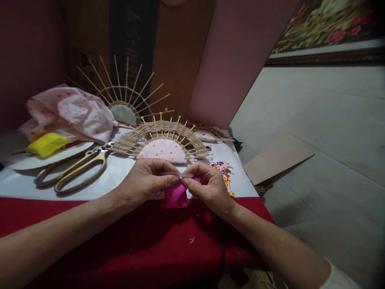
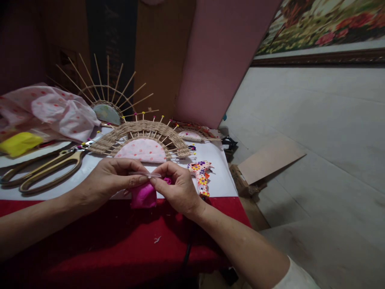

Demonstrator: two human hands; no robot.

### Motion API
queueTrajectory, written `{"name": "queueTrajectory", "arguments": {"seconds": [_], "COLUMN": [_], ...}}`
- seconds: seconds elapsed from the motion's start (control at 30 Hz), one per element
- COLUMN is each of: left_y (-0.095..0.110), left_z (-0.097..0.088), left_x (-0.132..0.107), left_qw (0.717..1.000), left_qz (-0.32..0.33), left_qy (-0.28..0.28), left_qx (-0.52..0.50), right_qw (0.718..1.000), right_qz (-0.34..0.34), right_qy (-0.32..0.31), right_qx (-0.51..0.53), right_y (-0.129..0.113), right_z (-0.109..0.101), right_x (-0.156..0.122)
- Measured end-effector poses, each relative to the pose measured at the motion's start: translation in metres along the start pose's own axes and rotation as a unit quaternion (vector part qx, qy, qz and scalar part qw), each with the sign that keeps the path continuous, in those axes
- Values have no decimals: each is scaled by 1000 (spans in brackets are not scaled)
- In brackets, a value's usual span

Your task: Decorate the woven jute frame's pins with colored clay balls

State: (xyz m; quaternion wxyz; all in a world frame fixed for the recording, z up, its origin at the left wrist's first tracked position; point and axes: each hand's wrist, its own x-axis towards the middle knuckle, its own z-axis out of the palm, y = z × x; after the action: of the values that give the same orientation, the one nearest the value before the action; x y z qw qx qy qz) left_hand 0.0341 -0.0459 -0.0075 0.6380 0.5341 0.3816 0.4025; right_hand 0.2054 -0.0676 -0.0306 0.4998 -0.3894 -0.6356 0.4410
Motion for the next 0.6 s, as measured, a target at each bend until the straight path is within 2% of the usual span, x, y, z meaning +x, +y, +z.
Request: {"name": "queueTrajectory", "arguments": {"seconds": [0.2, 0.47, 0.6], "left_y": [0, -4, -3], "left_z": [-1, -1, 0], "left_x": [0, -1, -2], "left_qw": [1000, 997, 997], "left_qz": [9, 63, 67], "left_qy": [7, -17, -16], "left_qx": [18, 39, 39], "right_qw": [1000, 1000, 1000], "right_qz": [-2, -12, -17], "right_qy": [-3, 4, 5], "right_qx": [11, 8, 0], "right_y": [2, 4, 4], "right_z": [0, 0, 0], "right_x": [1, 1, 1]}}
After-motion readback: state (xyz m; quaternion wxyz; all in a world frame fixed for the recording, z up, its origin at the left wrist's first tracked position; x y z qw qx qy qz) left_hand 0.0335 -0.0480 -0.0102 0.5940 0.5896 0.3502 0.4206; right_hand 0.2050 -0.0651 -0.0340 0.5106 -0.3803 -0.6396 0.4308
